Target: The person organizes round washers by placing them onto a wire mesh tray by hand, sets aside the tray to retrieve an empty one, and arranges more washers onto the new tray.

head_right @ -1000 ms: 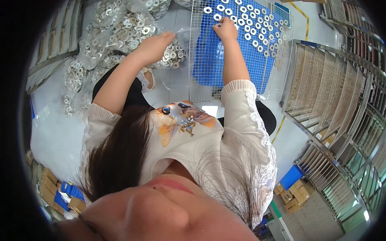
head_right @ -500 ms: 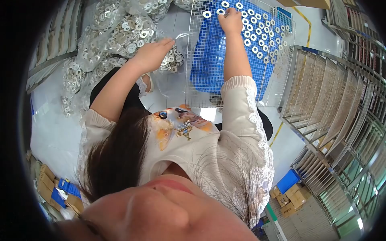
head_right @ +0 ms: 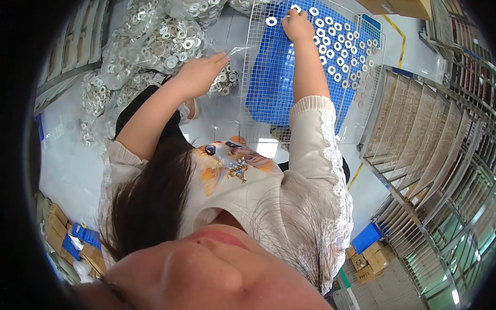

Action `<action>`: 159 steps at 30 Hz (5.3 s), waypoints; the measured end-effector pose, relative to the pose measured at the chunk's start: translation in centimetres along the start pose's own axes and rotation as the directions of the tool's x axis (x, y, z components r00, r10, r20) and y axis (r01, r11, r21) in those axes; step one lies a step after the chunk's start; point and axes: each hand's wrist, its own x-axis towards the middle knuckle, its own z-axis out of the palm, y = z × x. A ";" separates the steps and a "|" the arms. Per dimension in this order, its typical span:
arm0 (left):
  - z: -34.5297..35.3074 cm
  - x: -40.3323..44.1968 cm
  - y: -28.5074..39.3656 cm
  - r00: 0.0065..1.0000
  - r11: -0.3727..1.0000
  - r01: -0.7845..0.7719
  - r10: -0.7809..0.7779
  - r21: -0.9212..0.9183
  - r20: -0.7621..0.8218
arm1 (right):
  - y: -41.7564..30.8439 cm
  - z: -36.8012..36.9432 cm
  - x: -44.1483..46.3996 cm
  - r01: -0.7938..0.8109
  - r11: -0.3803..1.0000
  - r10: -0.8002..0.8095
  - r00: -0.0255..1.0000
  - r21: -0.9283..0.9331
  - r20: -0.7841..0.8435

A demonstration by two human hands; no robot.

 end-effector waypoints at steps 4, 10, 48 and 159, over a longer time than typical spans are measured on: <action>0.0 0.0 0.0 1.000 1.000 0.004 -0.004 -0.003 -0.014 | 0.3 0.0 1.5 -0.011 1.000 0.011 0.995 0.005 0.097; 0.3 0.1 -0.1 0.999 1.000 -0.008 0.008 -0.010 -0.035 | 1.3 0.9 4.0 -0.206 0.968 0.209 0.978 0.140 -0.004; 1.0 0.3 -2.3 0.989 0.995 -0.020 0.006 -0.094 -0.145 | -11.0 -6.8 -13.6 -0.217 0.615 -0.392 0.750 0.758 0.533; -0.5 1.0 -1.5 0.998 0.997 0.022 -0.026 -0.078 -0.051 | -0.5 -1.9 -10.9 -0.159 0.980 0.149 0.985 0.117 0.089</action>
